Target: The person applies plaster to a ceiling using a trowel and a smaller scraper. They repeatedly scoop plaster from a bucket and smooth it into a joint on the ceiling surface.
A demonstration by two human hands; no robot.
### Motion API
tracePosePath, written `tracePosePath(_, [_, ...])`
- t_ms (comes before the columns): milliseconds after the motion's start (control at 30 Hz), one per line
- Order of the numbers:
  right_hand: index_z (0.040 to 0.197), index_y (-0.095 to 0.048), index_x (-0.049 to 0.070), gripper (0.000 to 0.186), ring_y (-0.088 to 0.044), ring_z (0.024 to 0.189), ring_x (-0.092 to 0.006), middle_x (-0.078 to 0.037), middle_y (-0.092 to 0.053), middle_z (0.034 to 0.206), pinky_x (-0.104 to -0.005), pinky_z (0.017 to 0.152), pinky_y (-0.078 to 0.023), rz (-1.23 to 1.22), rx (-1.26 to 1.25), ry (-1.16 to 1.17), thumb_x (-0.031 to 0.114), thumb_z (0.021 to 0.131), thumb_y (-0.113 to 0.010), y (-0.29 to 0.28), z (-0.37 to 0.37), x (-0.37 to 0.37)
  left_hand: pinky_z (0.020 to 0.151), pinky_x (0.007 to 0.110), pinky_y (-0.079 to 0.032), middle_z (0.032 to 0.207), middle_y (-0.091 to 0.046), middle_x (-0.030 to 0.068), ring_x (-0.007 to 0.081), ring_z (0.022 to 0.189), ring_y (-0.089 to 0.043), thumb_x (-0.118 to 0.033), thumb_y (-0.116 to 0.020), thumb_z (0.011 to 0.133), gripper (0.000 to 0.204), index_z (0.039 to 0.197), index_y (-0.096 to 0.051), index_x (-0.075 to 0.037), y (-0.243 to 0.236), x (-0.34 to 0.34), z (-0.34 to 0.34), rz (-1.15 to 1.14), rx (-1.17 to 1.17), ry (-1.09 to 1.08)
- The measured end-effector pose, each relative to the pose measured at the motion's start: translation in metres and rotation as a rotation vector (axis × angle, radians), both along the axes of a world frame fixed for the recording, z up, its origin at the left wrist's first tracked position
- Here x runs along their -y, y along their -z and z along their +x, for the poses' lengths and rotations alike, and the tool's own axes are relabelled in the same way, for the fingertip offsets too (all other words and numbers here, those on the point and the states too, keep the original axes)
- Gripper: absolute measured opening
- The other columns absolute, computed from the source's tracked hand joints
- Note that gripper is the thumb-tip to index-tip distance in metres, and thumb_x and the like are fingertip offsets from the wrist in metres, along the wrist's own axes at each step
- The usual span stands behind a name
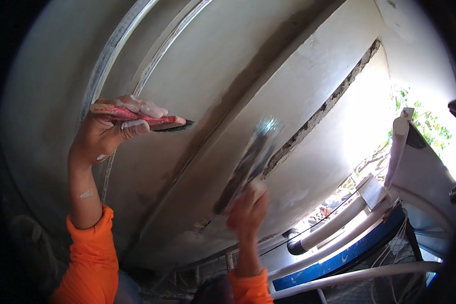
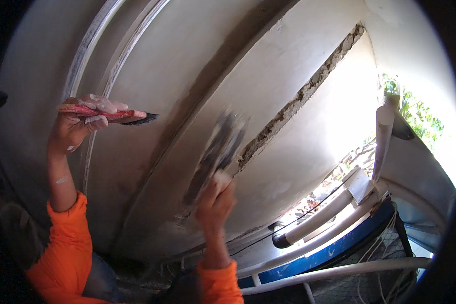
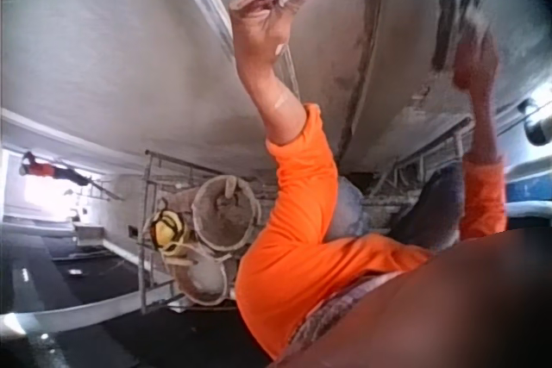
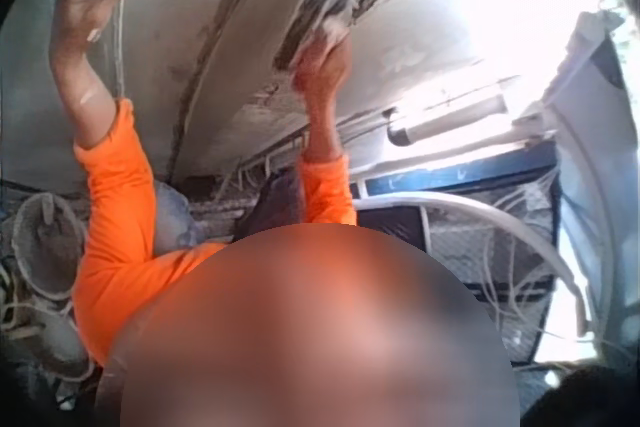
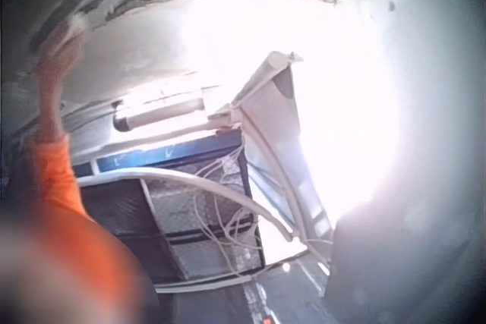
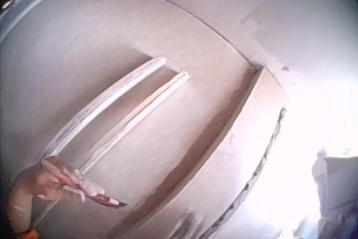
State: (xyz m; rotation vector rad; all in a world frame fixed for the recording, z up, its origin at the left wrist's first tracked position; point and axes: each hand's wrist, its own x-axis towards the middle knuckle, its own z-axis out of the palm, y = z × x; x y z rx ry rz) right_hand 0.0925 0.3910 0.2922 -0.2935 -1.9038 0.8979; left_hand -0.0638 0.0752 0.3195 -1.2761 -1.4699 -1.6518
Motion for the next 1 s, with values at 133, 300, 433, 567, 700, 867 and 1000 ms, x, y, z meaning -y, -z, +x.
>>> tracePosePath(133, [0.094,-0.055,0.004,0.049,-0.058,0.045,-0.0164,-0.006,-0.057,0.057,-0.0333,0.045,-0.046,0.169,-0.182,-0.067,0.049,0.110,-0.046,-0.138,-0.031,-0.003,0.099,0.034,-0.055,0.114,-0.079,0.0126,0.0226,0.107,-0.073,-0.008,-0.076,0.095,0.022,0.115,-0.077,0.000,-0.003,-0.004,0.001,0.023,0.015,0.119])
tracePosePath(300, [0.093,-0.054,0.003,0.053,-0.060,0.046,-0.0178,-0.007,-0.056,0.057,-0.0338,0.045,-0.048,0.174,-0.207,-0.110,0.052,0.109,-0.047,-0.222,-0.050,0.012,0.100,0.034,-0.054,0.115,-0.078,0.0128,0.0230,0.111,-0.072,-0.008,-0.076,0.095,0.022,0.115,-0.076,0.000,-0.003,-0.004,-0.001,-0.004,-0.022,0.079])
tracePosePath(433, [0.095,-0.055,0.003,0.049,-0.061,0.046,-0.0184,-0.007,-0.058,0.059,-0.0338,0.046,-0.049,0.143,-0.099,-0.133,0.049,0.110,-0.047,-0.193,-0.051,0.013,0.101,0.034,-0.053,0.115,-0.078,0.0127,0.0227,0.111,-0.071,-0.009,-0.076,0.095,0.022,0.115,-0.077,0.000,0.001,-0.004,-0.007,-0.014,-0.001,0.075])
tracePosePath(567, [0.103,-0.058,0.002,0.043,-0.065,0.052,-0.0202,-0.008,-0.062,0.062,-0.0362,0.051,-0.051,0.098,0.004,-0.059,0.043,0.108,-0.052,-0.094,-0.048,0.010,0.102,0.035,-0.053,0.115,-0.078,0.0123,0.0227,0.112,-0.071,-0.010,-0.076,0.095,0.022,0.115,-0.077,0.000,0.005,-0.006,-0.011,-0.013,0.053,0.087])
tracePosePath(700, [0.110,-0.055,0.001,0.040,-0.072,0.065,-0.0334,-0.016,-0.066,0.069,-0.0436,0.059,-0.053,0.076,0.088,-0.052,0.040,0.105,-0.058,0.037,-0.045,0.000,0.102,0.035,-0.053,0.116,-0.078,0.0120,0.0229,0.112,-0.071,-0.010,-0.076,0.095,0.022,0.116,-0.077,0.000,0.007,-0.012,-0.016,-0.011,0.049,0.104])
tracePosePath(867, [0.112,-0.054,0.001,0.037,-0.072,0.073,-0.0453,-0.023,-0.068,0.076,-0.0503,0.065,-0.054,0.092,0.173,-0.056,0.036,0.103,-0.062,0.163,-0.029,-0.016,0.099,0.036,-0.056,0.120,-0.077,0.0126,0.0239,0.111,-0.072,-0.015,-0.078,0.095,0.025,0.116,-0.077,-0.001,0.010,-0.016,-0.018,-0.032,0.084,0.031])
tracePosePath(1000, [0.111,-0.056,0.003,0.036,-0.067,0.066,-0.0380,-0.019,-0.066,0.077,-0.0490,0.063,-0.054,0.081,0.104,-0.053,0.039,0.104,-0.059,0.208,0.018,-0.007,0.110,0.048,-0.050,0.129,-0.071,0.0237,0.0357,0.124,-0.068,-0.015,-0.075,0.097,0.016,0.111,-0.072,-0.008,0.008,-0.050,-0.011,0.101,0.043,0.257])
